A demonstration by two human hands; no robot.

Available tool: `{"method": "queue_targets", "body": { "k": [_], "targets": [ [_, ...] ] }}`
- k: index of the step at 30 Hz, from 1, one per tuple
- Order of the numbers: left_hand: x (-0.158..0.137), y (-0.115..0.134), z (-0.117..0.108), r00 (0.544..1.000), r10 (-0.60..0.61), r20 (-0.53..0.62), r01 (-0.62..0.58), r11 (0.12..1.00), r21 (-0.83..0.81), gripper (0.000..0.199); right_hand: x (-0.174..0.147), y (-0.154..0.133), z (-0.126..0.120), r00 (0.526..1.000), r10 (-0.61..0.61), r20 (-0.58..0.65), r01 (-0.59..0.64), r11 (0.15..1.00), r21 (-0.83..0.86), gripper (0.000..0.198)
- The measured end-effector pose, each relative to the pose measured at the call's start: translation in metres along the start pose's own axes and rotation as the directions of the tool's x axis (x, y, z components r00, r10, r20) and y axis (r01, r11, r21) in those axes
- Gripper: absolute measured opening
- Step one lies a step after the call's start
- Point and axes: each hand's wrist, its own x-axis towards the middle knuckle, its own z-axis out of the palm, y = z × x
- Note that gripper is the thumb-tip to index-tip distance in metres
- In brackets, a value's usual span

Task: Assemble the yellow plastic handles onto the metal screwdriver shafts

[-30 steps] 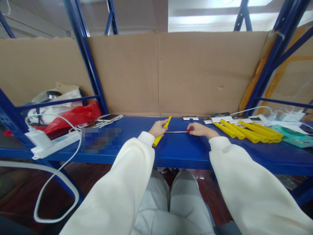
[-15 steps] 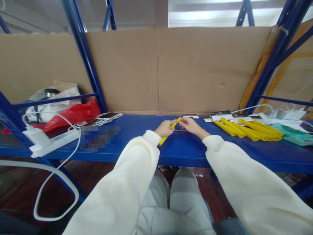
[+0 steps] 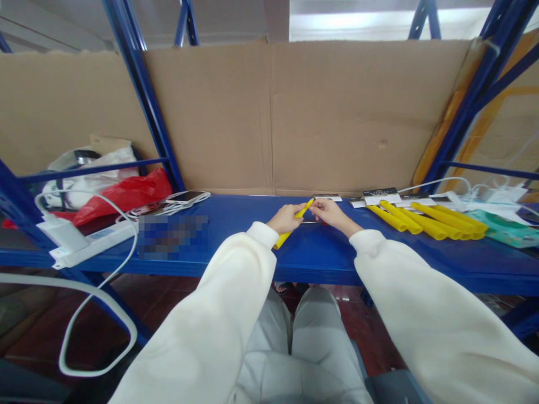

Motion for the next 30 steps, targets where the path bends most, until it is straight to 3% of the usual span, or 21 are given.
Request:
{"method": "queue_targets", "body": {
  "k": [6, 19, 23, 26, 30],
  "targets": [
    [0.0, -0.002, 0.002, 0.999, -0.008, 0.041, 0.009, 1.0, -0.026, 0.063, -0.003, -0.006, -0.002, 1.0, 0.015, -0.007, -0.016, 1.0, -0.016, 0.031],
    [-0.001, 0.0, -0.001, 0.999, -0.05, -0.004, 0.05, 0.997, -0.054, 0.063, -0.008, -0.011, -0.005, 1.0, -0.01, 0.029, 0.012, 0.997, -0.07, 0.031],
    [-0.001, 0.0, -0.002, 0.997, -0.071, 0.008, 0.071, 0.996, -0.052, 0.065, -0.007, -0.008, -0.017, 0.996, -0.064, -0.061, 0.052, 0.981, -0.188, 0.021],
    [-0.002, 0.0, -0.002, 0.996, -0.088, 0.009, 0.088, 0.995, -0.051, 0.064, -0.005, -0.005, -0.035, 0.982, -0.027, -0.185, -0.043, 0.931, -0.363, 0.01],
    [-0.004, 0.002, -0.003, 0.995, -0.099, 0.006, 0.099, 0.994, -0.042, 0.063, -0.007, -0.001, -0.065, 0.922, 0.168, -0.348, -0.344, 0.767, -0.542, 0.006]
  ]
}}
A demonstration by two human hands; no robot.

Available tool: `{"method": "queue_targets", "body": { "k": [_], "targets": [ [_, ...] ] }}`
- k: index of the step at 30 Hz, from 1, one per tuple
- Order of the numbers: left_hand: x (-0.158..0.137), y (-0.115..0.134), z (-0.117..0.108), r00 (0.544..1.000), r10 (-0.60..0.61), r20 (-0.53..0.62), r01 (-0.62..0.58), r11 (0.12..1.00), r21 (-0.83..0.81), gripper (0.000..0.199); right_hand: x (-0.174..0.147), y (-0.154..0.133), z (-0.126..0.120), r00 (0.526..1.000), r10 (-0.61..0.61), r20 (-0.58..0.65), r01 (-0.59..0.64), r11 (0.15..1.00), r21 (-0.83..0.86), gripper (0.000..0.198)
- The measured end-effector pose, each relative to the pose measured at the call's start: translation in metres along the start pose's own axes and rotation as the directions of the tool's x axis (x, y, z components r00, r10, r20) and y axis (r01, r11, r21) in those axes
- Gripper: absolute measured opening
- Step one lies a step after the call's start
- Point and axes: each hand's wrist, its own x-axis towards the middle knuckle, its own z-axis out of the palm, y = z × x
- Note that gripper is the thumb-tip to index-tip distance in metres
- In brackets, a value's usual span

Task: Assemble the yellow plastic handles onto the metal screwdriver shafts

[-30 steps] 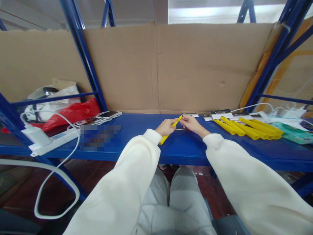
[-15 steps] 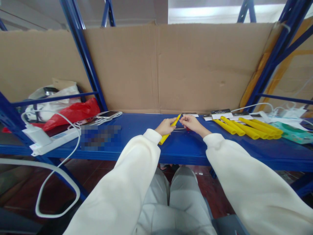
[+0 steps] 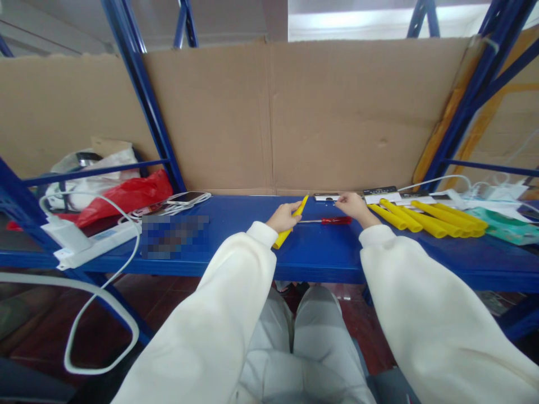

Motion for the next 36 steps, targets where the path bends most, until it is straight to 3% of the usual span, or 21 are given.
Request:
{"method": "queue_targets", "body": {
  "k": [3, 6, 15, 27, 32, 36],
  "targets": [
    [-0.001, 0.001, 0.0, 1.0, -0.005, 0.002, 0.005, 1.0, 0.014, 0.063, 0.003, 0.015, -0.011, 0.987, 0.161, 0.011, -0.158, 0.979, -0.129, 0.011],
    [-0.001, 0.001, 0.0, 1.0, -0.004, 0.004, 0.004, 1.0, 0.011, 0.064, 0.005, 0.027, -0.011, 0.978, 0.204, 0.046, -0.191, 0.96, -0.203, 0.012],
    [0.0, -0.001, 0.0, 1.0, -0.001, 0.013, 0.001, 1.0, 0.004, 0.063, 0.015, 0.036, 0.009, 0.975, 0.13, 0.178, -0.077, 0.957, -0.279, 0.012],
    [0.001, -0.004, 0.001, 0.999, 0.023, 0.023, -0.023, 1.0, 0.003, 0.062, 0.032, 0.035, 0.022, 0.985, 0.056, 0.165, -0.003, 0.953, -0.302, 0.014],
    [0.002, -0.003, 0.001, 1.0, 0.011, 0.018, -0.011, 1.0, -0.004, 0.064, 0.029, 0.034, 0.02, 0.992, 0.057, 0.111, -0.021, 0.953, -0.303, 0.025],
    [0.001, -0.003, 0.001, 1.0, 0.008, 0.029, -0.008, 1.0, -0.001, 0.063, 0.028, 0.038, 0.018, 0.989, 0.057, 0.139, -0.019, 0.966, -0.258, 0.029]
  ]
}}
